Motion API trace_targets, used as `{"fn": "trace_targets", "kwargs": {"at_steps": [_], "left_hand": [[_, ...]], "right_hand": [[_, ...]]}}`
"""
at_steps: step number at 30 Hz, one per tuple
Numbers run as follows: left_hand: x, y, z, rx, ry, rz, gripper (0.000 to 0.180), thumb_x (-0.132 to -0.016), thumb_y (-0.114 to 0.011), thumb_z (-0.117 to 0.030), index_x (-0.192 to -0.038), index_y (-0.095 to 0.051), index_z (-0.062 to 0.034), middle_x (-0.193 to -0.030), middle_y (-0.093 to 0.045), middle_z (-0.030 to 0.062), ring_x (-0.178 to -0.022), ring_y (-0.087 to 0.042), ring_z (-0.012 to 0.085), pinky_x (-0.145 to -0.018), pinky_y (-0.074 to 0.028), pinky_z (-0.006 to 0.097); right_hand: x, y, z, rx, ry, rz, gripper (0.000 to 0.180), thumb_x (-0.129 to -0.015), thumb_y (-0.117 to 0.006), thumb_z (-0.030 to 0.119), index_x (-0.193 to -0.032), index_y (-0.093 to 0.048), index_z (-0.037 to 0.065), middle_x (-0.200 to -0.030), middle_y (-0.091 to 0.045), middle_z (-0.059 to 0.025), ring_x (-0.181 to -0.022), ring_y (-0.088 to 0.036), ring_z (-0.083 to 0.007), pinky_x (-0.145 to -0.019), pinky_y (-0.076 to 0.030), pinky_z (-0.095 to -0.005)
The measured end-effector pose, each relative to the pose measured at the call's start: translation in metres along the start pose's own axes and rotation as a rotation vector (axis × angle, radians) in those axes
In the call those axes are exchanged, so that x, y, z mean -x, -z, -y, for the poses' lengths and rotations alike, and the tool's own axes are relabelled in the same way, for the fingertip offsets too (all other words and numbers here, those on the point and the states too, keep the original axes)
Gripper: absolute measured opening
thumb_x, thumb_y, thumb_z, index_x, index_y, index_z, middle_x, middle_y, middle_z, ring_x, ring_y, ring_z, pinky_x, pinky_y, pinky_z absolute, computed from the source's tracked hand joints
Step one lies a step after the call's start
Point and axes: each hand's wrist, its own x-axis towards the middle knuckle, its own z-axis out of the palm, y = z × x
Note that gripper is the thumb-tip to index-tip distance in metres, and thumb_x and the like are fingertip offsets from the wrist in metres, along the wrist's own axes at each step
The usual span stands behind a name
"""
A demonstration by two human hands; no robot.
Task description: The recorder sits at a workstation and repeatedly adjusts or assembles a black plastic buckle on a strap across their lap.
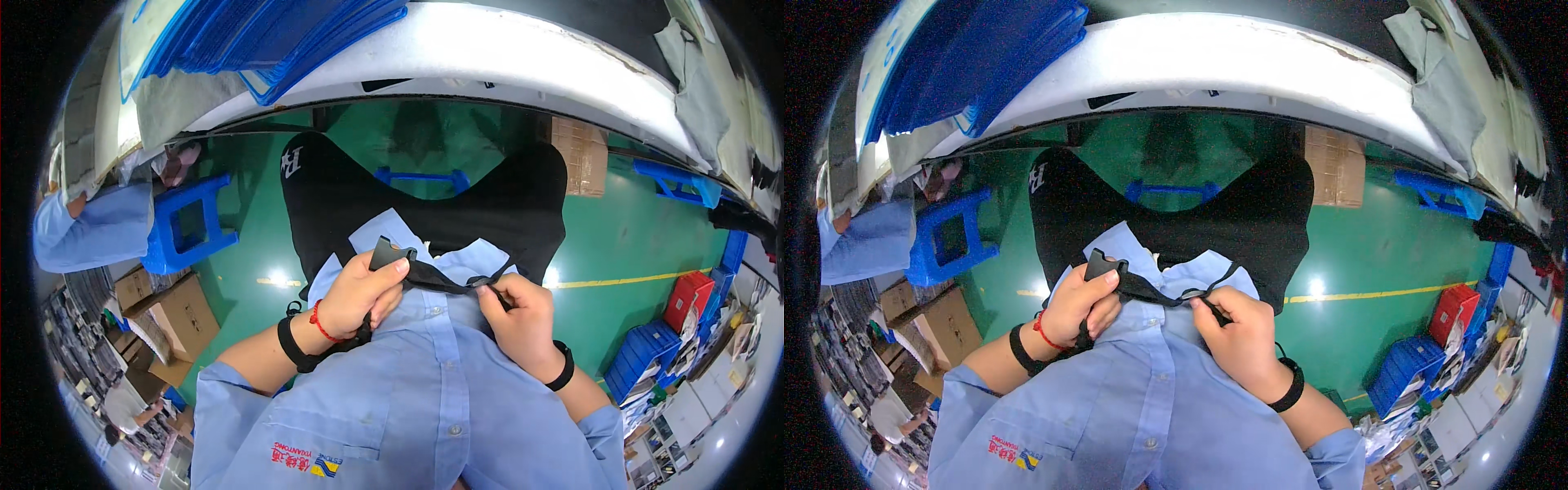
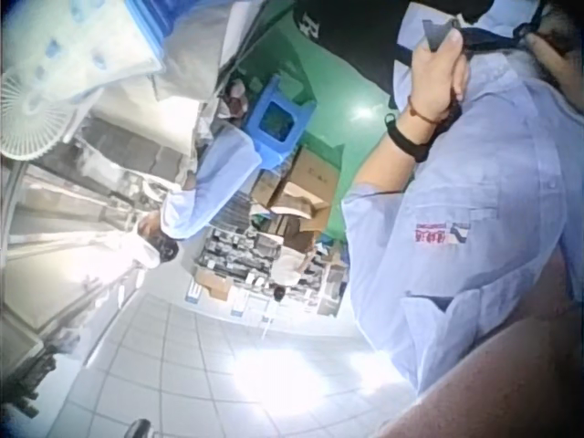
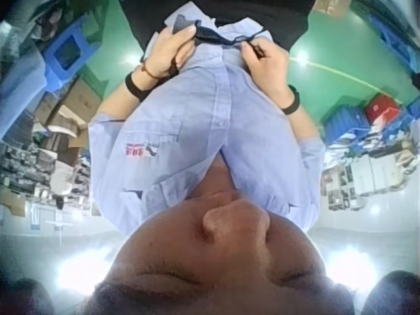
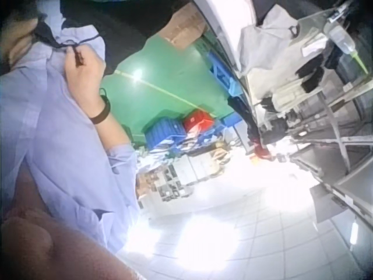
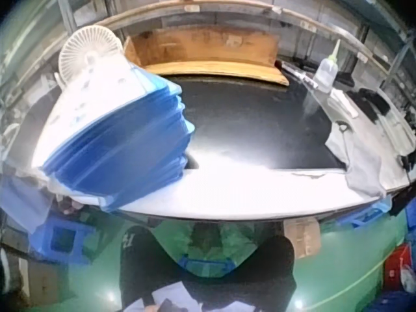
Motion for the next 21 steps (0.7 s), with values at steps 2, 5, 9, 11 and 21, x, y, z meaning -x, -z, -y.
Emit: {"fn": "trace_targets", "kwargs": {"at_steps": [2,5,9,11,21], "left_hand": [[0.001,-0.003,-0.002,0.034,-0.011,-0.036,0.026,-0.100,-0.044,-0.027,-0.086,-0.051,-0.0055,-0.042,-0.041,-0.0005,-0.033,-0.035,0.0087,-0.035,-0.030,0.023],[0.000,-0.004,-0.002,0.108,-0.047,-0.095,0.022,-0.099,-0.046,-0.025,-0.098,-0.049,-0.0034,-0.044,-0.041,-0.0015,-0.034,-0.035,0.0076,-0.036,-0.029,0.022],[0.007,0.001,0.000,0.004,-0.247,-0.236,0.024,-0.097,-0.049,-0.021,-0.110,-0.045,-0.0026,-0.045,-0.042,-0.0009,-0.033,-0.034,0.0076,-0.036,-0.028,0.022],[0.017,-0.006,-0.001,-0.091,-0.247,-0.201,0.031,-0.092,-0.054,-0.011,-0.120,-0.042,-0.0035,-0.047,-0.042,-0.0035,-0.036,-0.034,0.0044,-0.039,-0.027,0.021],[0.005,-0.034,0.000,-0.640,-0.024,-0.004,0.028,-0.086,-0.068,-0.009,-0.110,-0.054,-0.0062,-0.051,-0.035,-0.0099,-0.048,-0.029,-0.0009,-0.045,-0.025,0.020]], "right_hand": [[-0.002,0.001,0.001,0.000,-0.005,-0.003,0.021,-0.080,-0.070,0.005,-0.067,-0.054,0.000,-0.051,-0.046,-0.0053,-0.046,-0.038,-0.0079,-0.044,-0.031,-0.0251],[-0.004,0.003,-0.007,-0.045,-0.088,0.018,0.023,-0.080,-0.070,0.005,-0.065,-0.053,0.000,-0.050,-0.043,-0.0035,-0.047,-0.035,-0.0056,-0.044,-0.029,-0.0245],[-0.009,0.008,-0.007,-0.093,-0.186,0.079,0.024,-0.081,-0.069,0.007,-0.065,-0.052,0.000,-0.049,-0.041,-0.0032,-0.047,-0.034,-0.0053,-0.044,-0.029,-0.0252],[-0.010,0.008,-0.012,-0.107,-0.240,0.189,0.025,-0.082,-0.068,0.009,-0.065,-0.053,-0.001,-0.050,-0.042,-0.0037,-0.048,-0.036,-0.0056,-0.045,-0.030,-0.0259],[-0.014,0.013,0.010,-0.307,-0.481,0.551,0.027,-0.090,-0.062,0.017,-0.068,-0.056,0.003,-0.057,-0.054,0.0001,-0.047,-0.042,-0.0048,-0.043,-0.033,-0.0229]]}}
